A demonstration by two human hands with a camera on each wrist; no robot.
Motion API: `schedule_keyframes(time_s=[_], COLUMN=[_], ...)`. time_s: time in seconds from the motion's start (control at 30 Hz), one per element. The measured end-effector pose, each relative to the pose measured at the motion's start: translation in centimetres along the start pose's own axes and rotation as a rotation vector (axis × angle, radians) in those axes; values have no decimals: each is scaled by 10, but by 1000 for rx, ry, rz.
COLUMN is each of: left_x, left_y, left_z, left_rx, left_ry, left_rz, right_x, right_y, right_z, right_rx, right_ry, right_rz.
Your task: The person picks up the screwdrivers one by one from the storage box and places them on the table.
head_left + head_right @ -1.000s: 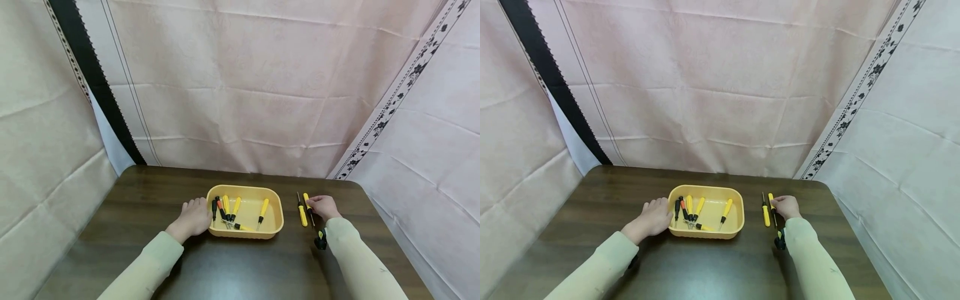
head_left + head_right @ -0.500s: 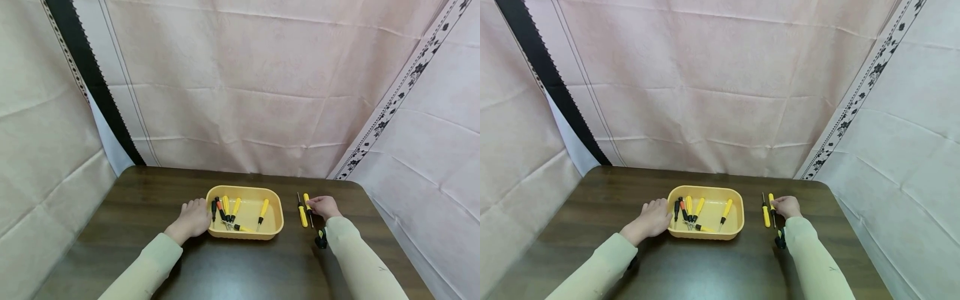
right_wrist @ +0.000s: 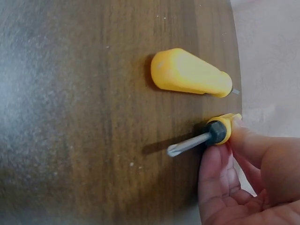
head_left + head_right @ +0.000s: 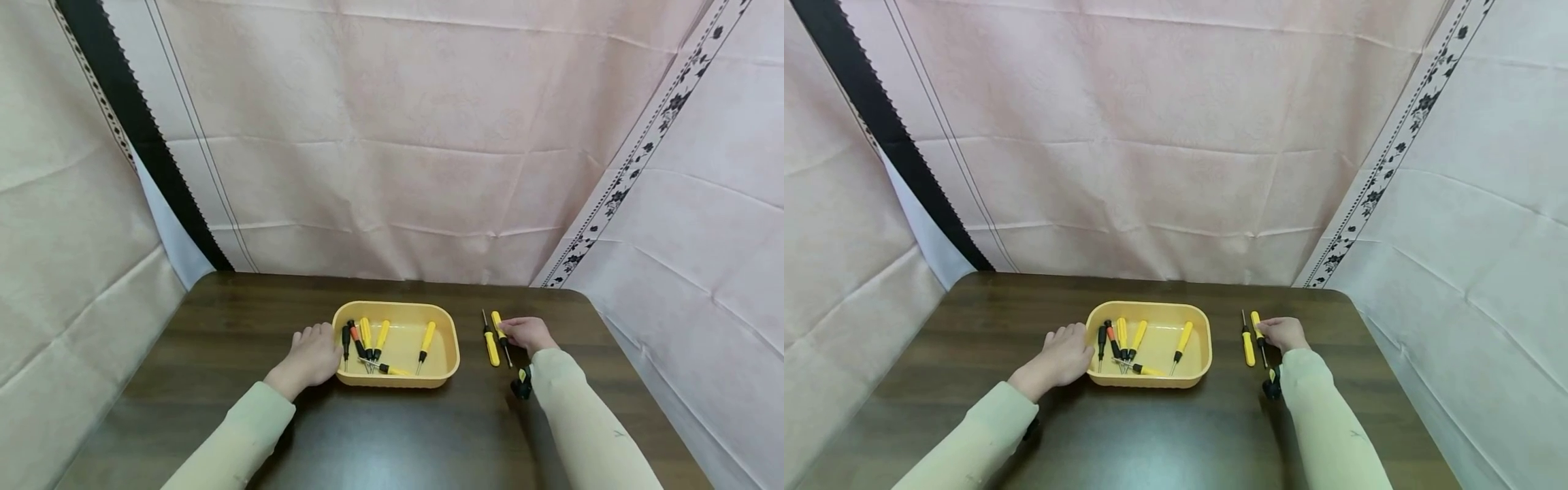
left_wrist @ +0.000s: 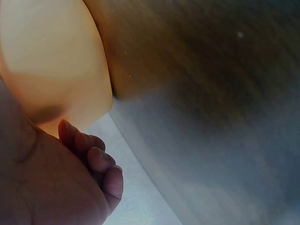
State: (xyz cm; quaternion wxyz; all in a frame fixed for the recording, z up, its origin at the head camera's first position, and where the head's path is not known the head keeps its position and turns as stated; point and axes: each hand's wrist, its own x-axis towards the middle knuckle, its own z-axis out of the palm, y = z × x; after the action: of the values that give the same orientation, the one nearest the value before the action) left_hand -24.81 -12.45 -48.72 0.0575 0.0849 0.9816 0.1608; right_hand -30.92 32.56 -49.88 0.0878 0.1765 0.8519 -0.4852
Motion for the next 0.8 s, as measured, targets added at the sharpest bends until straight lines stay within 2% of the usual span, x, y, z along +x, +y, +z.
schedule_keyframes(time_s=[0.4,0.8], left_x=[1,0], left_y=[-1,0], left_z=[1,0], left_rx=[9,0], left_ry=[-1,-2], left_rz=[3,1], right_x=[3,-2], right_y=[6,4], right_z=[1,1], right_rx=[35,57], right_ry=[-3,-4], right_rz=[-7,37])
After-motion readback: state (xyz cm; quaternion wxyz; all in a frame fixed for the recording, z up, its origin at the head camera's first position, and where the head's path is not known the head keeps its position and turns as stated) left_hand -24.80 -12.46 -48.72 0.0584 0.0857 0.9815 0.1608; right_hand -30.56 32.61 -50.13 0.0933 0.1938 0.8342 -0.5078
